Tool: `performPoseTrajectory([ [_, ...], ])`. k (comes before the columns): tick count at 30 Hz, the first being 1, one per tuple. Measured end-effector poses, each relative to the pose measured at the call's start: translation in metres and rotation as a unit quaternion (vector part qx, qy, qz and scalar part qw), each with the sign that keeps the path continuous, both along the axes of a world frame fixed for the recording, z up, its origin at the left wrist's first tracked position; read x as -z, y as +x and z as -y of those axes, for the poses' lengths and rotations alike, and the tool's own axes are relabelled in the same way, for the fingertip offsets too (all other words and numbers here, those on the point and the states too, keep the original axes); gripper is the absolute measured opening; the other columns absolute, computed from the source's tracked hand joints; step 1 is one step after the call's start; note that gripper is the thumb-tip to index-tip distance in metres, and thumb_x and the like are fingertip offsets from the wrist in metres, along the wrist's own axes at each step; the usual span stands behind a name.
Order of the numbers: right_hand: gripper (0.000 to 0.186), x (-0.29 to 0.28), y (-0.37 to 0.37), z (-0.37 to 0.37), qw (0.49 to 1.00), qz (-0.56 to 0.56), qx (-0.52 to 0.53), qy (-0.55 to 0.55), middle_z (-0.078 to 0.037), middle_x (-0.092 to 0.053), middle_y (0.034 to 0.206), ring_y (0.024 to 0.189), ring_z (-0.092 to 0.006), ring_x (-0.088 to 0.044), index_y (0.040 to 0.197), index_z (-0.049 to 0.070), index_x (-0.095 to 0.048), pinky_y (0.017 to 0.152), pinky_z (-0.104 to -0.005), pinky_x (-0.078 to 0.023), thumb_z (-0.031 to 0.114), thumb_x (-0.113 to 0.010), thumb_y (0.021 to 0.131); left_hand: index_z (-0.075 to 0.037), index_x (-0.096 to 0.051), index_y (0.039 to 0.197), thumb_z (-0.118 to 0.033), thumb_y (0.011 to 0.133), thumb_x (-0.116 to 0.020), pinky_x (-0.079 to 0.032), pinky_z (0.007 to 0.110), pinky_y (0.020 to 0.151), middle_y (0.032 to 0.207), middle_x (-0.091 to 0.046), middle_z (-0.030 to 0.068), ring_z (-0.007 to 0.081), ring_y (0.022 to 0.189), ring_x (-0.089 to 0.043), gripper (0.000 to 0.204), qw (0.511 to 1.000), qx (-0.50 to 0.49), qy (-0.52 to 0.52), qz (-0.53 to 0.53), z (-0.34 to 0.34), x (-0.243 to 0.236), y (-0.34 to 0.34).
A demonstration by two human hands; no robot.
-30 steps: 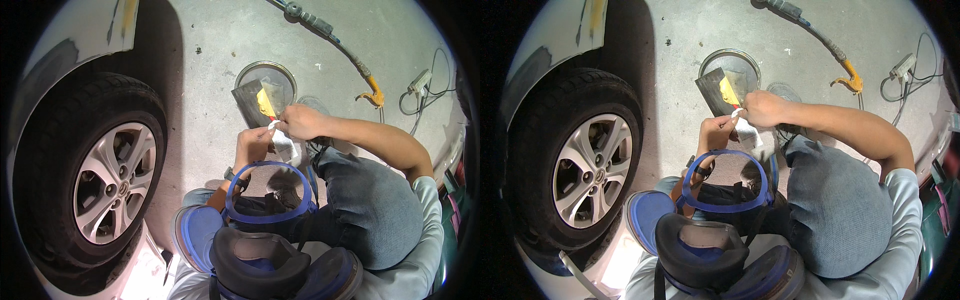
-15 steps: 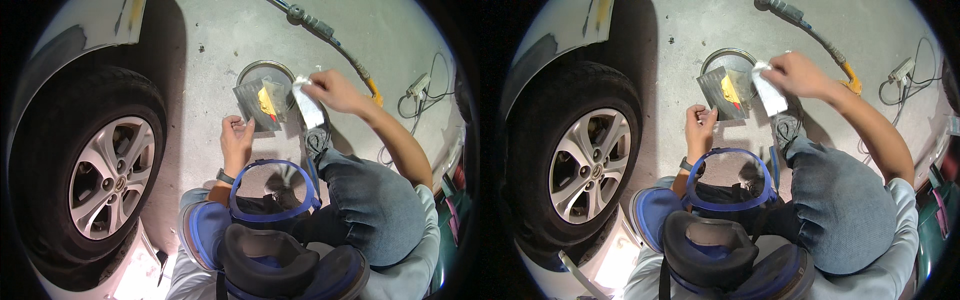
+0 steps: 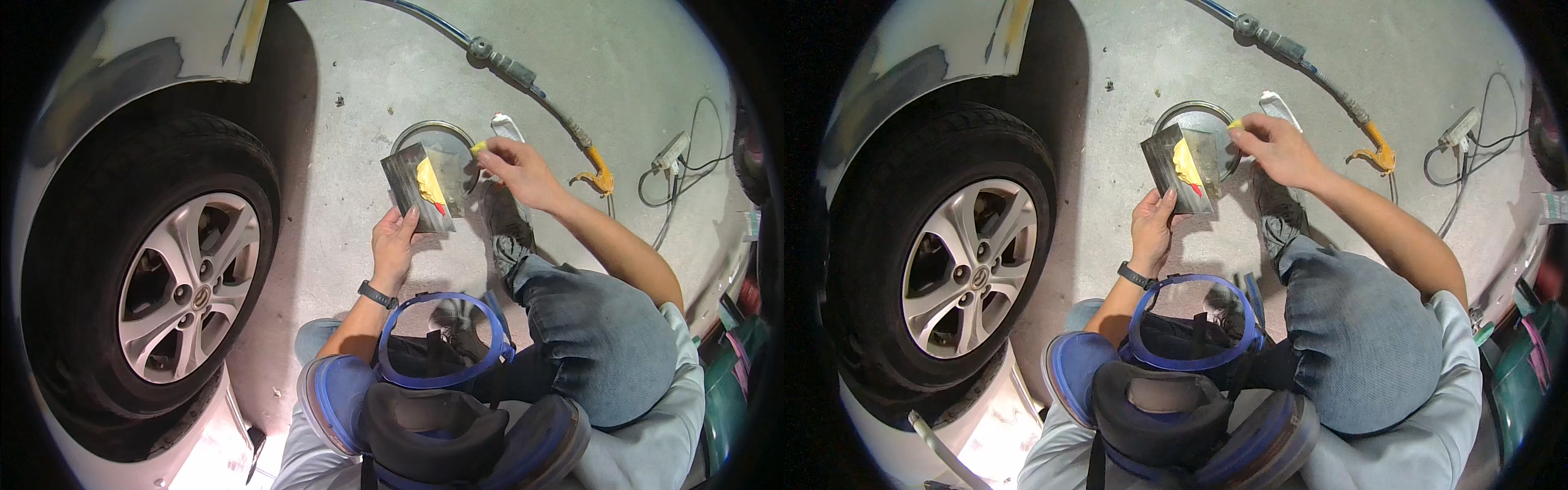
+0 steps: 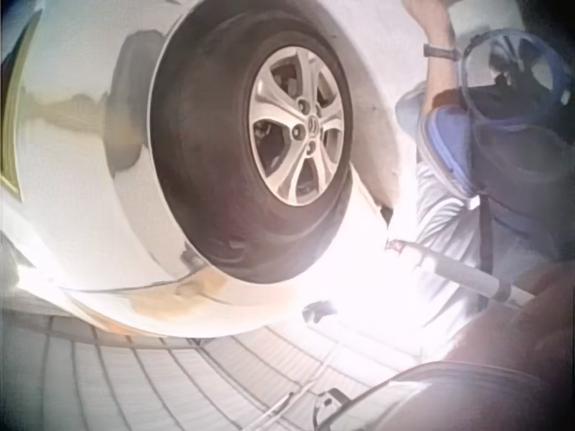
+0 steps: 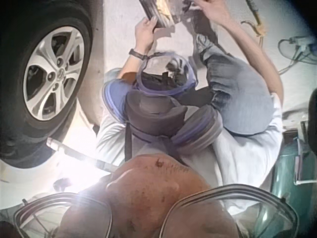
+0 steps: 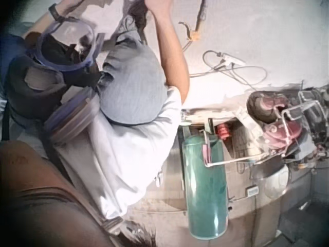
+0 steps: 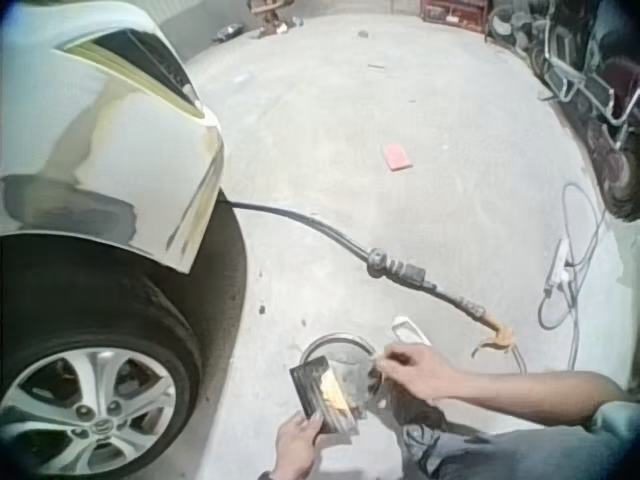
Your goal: The person mixes a yellow body filler with a hardener and applies it to a damaged area on the front fender of a white car using a metal spreader. They repeatedly scoop filler and spread it over the affected area.
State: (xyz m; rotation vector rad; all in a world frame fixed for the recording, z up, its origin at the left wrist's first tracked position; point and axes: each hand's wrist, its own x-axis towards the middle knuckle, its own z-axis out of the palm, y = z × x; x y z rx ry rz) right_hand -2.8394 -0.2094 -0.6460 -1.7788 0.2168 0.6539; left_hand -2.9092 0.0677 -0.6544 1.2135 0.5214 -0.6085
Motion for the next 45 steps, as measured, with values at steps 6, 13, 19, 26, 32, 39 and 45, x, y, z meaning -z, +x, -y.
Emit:
performPoseTrajectory([
  [6,0.034,-0.029,0.017,-0.019,0.955,-0.128,0.143,0.228,-0.001,-0.069,0.110,0.098,-0.0122,-0.067,0.132,0.005,-0.067,0.085,-0.0315,-0.057,0.030,-0.057,0.110,0.000,-0.065,0.127,-0.023,0.110,-0.060,-0.063,0.032,0.080,0.109,-0.076,0.0075,0.0132,0.090,-0.073,0.029,0.996,-0.011,-0.064,0.066,0.007,-0.041,0.014],
  [13,0.053,-0.111,0.079,-0.008,0.980,-0.022,0.157,0.118,-0.007,-0.067,0.123,0.103,-0.0144,-0.065,0.152,0.002,-0.050,0.091,-0.0303,-0.054,0.029,-0.061,0.109,-0.001,-0.063,0.135,-0.022,0.112,-0.057,-0.049,0.021,0.074,0.106,-0.070,-0.0014,0.0030,0.088,-0.060,0.032,0.979,-0.038,0.007,0.200,-0.012,-0.124,0.056],
  [19,0.044,-0.191,0.130,-0.034,0.952,0.295,-0.006,-0.077,-0.018,-0.068,0.083,0.073,-0.0200,-0.061,0.125,0.000,-0.070,0.073,-0.0352,-0.052,0.030,-0.073,0.094,-0.001,-0.063,0.137,-0.024,0.113,-0.050,-0.029,0.018,0.054,0.084,-0.063,-0.0082,-0.0021,0.062,-0.042,0.035,0.962,-0.007,0.036,0.269,0.005,-0.223,0.093],
  [26,0.044,-0.222,0.139,-0.033,0.957,0.280,-0.068,-0.024,-0.021,-0.073,0.092,0.080,-0.0206,-0.067,0.123,-0.004,-0.070,0.079,-0.0350,-0.054,0.028,-0.074,0.092,-0.004,-0.068,0.125,-0.025,0.113,-0.049,-0.035,0.020,0.052,0.076,-0.055,-0.0096,-0.0013,0.060,-0.043,0.030,0.964,-0.036,0.109,0.238,0.027,-0.255,0.155],
  [32,0.025,-0.255,0.165,0.009,0.956,0.171,-0.026,0.239,-0.005,-0.068,0.100,0.092,-0.0097,-0.062,0.123,-0.003,-0.067,0.079,-0.0278,-0.052,0.001,-0.065,0.098,0.002,-0.057,0.137,-0.025,0.108,-0.058,-0.050,0.028,0.060,0.091,-0.061,0.0000,0.0076,0.064,-0.054,0.039,0.910,-0.140,0.281,0.271,0.055,-0.259,0.197],
  [39,0.020,-0.276,0.201,0.015,0.703,0.693,-0.157,0.041,-0.016,-0.065,0.110,0.103,-0.0358,-0.066,0.092,-0.003,-0.070,0.109,-0.0646,-0.050,-0.011,-0.057,0.079,-0.012,-0.056,0.138,-0.027,0.114,-0.049,-0.030,0.021,0.051,0.084,-0.057,-0.0074,0.0017,0.058,-0.038,0.029,0.935,-0.228,-0.186,0.199,0.109,-0.296,0.209],
  [45,0.019,-0.247,0.227,0.033,0.695,0.686,-0.210,0.040,-0.014,-0.066,0.105,0.105,-0.0349,-0.066,0.094,0.000,-0.073,0.111,-0.0650,-0.050,-0.013,-0.065,0.082,-0.009,-0.057,0.139,-0.028,0.113,-0.051,-0.032,0.018,0.050,0.095,-0.063,-0.0065,-0.0007,0.058,-0.042,0.032,0.948,-0.218,-0.174,0.156,0.089,-0.308,0.199],
])
